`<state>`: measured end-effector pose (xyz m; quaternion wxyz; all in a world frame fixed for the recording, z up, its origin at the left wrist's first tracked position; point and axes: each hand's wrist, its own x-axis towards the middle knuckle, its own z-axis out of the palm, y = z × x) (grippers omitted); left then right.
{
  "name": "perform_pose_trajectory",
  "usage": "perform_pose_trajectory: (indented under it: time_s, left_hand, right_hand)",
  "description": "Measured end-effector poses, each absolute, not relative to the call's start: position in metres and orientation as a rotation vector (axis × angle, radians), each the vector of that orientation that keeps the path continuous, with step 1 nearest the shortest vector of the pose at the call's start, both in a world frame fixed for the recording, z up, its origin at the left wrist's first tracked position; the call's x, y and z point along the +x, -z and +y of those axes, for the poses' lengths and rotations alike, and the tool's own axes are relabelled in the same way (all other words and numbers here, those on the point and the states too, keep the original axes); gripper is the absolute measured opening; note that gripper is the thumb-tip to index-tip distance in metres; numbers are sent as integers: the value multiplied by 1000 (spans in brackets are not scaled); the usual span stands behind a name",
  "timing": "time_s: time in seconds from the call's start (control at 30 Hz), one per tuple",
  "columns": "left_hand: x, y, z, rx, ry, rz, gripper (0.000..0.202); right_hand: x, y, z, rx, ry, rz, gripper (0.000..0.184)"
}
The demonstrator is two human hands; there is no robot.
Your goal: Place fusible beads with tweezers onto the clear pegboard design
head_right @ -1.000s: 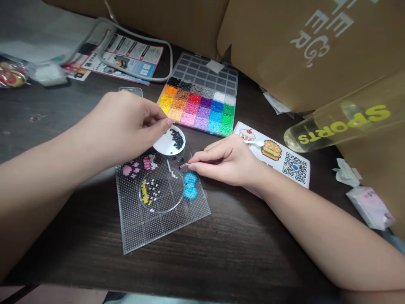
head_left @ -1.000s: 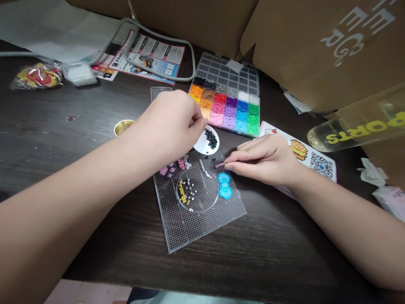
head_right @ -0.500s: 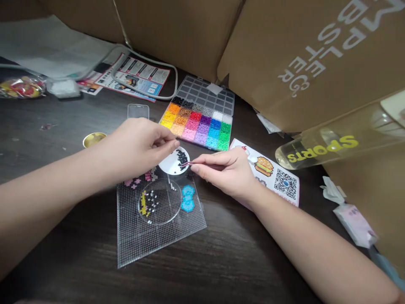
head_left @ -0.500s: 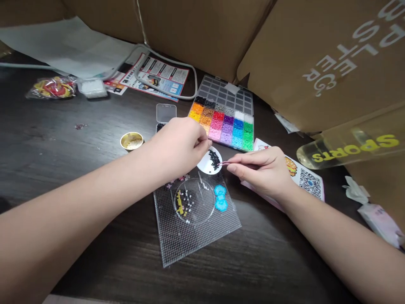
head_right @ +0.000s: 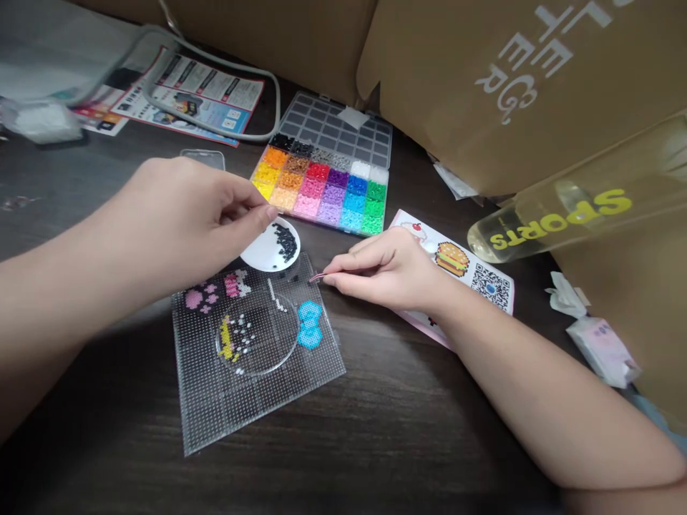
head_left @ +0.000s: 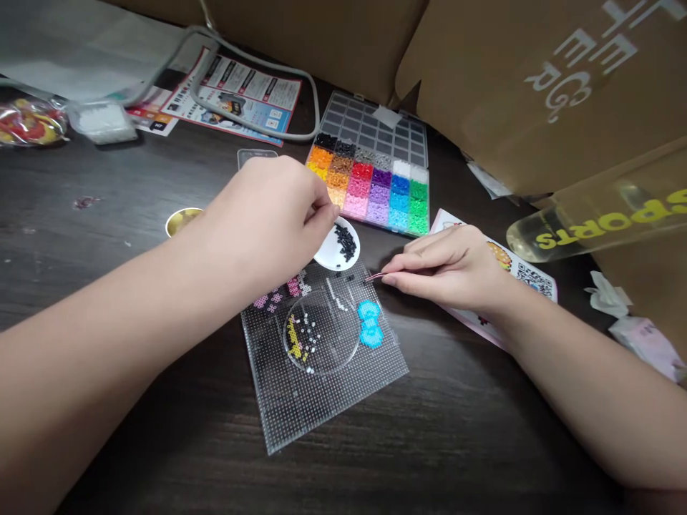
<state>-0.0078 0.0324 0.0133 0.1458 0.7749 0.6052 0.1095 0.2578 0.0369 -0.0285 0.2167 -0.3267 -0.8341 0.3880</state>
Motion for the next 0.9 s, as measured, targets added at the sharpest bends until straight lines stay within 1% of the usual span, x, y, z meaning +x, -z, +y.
perform_pose_trajectory:
  time_s: [0.1, 0.43, 0.9]
  left_hand:
    - [-8, -13, 33, 2236, -302, 1764, 37]
    - [-7, -19, 31, 2193, -277, 1763, 39]
    - [-8, -17, 30, 2227, -303, 1726, 40]
  right_hand:
    - [257, 27, 36, -922, -1077, -2308, 12]
    - [258, 29, 36, -880, -1036, -2305, 12]
    - [256, 27, 37, -905, -1063, -2326, 11]
